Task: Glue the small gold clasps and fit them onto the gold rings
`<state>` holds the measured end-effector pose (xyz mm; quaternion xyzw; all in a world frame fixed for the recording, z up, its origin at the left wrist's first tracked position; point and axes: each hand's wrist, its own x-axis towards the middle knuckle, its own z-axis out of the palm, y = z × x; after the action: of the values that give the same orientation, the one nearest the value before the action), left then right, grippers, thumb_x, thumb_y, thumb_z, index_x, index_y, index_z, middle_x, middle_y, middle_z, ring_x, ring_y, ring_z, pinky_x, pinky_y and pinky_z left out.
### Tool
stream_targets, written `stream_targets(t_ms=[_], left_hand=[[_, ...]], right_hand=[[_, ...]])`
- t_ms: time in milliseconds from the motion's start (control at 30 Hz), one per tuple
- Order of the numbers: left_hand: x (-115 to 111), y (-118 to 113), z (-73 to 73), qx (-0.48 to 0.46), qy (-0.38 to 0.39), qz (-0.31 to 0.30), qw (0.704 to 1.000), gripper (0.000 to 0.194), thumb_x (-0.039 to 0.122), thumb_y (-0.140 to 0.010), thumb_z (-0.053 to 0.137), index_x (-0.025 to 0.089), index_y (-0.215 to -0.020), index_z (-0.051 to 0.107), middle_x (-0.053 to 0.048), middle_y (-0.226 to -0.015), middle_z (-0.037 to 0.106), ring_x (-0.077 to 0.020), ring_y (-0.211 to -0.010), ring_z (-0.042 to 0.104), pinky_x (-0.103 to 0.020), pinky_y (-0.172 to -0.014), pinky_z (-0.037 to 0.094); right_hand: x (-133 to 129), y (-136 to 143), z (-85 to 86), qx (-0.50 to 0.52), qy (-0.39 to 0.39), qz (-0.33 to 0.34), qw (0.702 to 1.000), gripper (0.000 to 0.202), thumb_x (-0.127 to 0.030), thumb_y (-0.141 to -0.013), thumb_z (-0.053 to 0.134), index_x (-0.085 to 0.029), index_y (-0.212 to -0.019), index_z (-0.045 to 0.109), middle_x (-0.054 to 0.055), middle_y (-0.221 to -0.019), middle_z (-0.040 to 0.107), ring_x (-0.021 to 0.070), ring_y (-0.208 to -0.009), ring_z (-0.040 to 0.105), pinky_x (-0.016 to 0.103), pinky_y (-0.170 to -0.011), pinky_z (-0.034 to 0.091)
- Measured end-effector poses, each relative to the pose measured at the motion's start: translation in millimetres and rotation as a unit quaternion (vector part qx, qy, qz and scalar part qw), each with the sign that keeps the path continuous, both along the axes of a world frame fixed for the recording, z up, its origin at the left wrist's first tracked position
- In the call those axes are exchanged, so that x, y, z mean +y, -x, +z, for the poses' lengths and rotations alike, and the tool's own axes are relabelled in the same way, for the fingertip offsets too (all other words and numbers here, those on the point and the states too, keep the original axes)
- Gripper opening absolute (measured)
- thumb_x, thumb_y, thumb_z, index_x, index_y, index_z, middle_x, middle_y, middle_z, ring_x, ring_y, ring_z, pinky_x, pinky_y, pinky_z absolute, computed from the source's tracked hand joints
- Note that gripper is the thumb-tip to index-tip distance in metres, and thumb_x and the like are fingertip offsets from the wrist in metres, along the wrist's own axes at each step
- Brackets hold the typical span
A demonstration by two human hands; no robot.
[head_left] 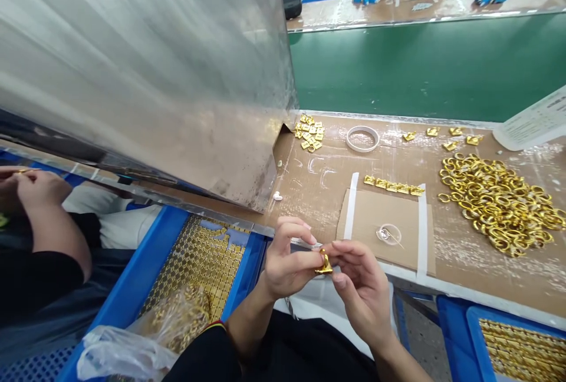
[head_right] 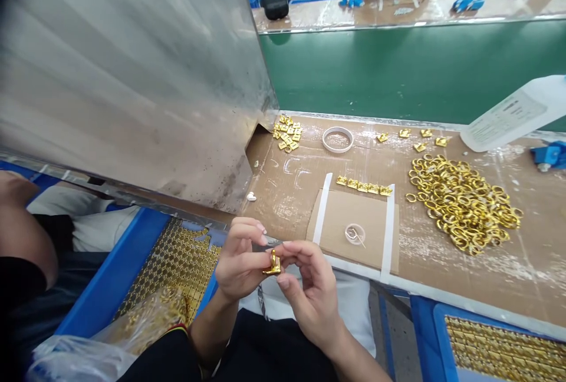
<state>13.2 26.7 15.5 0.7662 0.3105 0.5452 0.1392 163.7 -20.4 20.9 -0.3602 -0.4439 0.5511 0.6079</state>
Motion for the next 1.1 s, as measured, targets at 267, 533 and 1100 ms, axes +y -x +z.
stream_targets(t_ms=[267, 533, 1100], left_hand=[[-0.3, -0.1, 12.8, 0.045, 0.026, -0.009, 0.999, 0.011, 0.026, -0.099, 0.062, 0.02, -0.089, 0.063, -0.005, -0.096, 0.055, -0.0203, -0.097, 0.053, -0.037, -0.082, 0.052], [-4.7, -1.2, 11.2, 0.041, 0.055, 0.001, 0.998, 0.01, 0.015, -0.097, 0.062, 0.02, -0.088, 0.065, -0.004, -0.098, 0.052, -0.0203, -0.1, 0.051, -0.037, -0.085, 0.052], [-10.1, -0.4, 11.1, 0.022, 0.102, -0.045, 0.994, 0.014, 0.014, -0.094, 0.068, 0.02, -0.082, 0.066, 0.001, -0.073, 0.039, -0.0165, -0.077, 0.039, -0.027, -0.061, 0.039]], right_hand=[[4.5, 0.5, -3.5, 0.022, 0.043, 0.016, 0.999, 0.017, -0.037, -0.098, 0.07, -0.03, -0.114, 0.07, 0.003, -0.094, 0.077, 0.0123, -0.08, 0.073, 0.019, -0.076, 0.061], [8.5, -5.9, -3.5, -0.034, 0.024, 0.018, 0.999, 0.013, -0.034, -0.099, 0.069, -0.03, -0.11, 0.076, 0.005, -0.105, 0.074, 0.0169, -0.1, 0.071, 0.022, -0.086, 0.06], [16.3, -23.1, 1.2, -0.083, 0.011, 0.071, 0.994, 0.015, -0.036, -0.097, 0.07, -0.025, -0.101, 0.079, 0.01, -0.096, 0.075, 0.0215, -0.089, 0.073, 0.027, -0.066, 0.062]])
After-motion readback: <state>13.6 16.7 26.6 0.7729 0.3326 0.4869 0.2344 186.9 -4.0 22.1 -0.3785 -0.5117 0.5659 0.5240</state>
